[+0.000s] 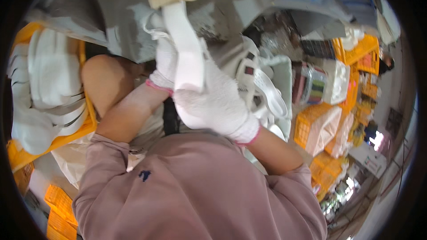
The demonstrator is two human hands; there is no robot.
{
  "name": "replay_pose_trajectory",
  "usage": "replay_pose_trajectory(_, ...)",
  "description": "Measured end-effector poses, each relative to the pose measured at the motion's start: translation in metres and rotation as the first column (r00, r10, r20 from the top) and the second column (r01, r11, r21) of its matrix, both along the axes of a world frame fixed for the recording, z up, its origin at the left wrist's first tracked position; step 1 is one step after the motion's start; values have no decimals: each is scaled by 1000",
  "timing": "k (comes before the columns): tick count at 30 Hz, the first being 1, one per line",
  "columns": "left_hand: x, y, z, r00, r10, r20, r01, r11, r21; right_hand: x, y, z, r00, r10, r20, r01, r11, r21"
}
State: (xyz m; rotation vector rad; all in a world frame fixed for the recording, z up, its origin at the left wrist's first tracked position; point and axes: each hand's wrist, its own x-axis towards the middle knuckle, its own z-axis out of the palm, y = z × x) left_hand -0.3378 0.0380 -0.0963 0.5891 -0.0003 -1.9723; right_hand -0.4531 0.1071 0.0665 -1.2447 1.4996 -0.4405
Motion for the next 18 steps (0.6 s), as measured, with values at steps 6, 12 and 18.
replay_pose_trajectory(6,2,-19,28,998,-37,-52,43,992,118,13,27,13,917,83,-390,-115,992,-59)
replay_pose_trajectory(12,22,-66,19,838,94,-538,-57,995,85,26,-35,-11,859,-81,-505,-245,801,-546)
replay_pose_trajectory(18,49,-71,-22,846,-193,-497,86,969,-230,28,-57,-24,926,-119,-359,-147,762,-631)
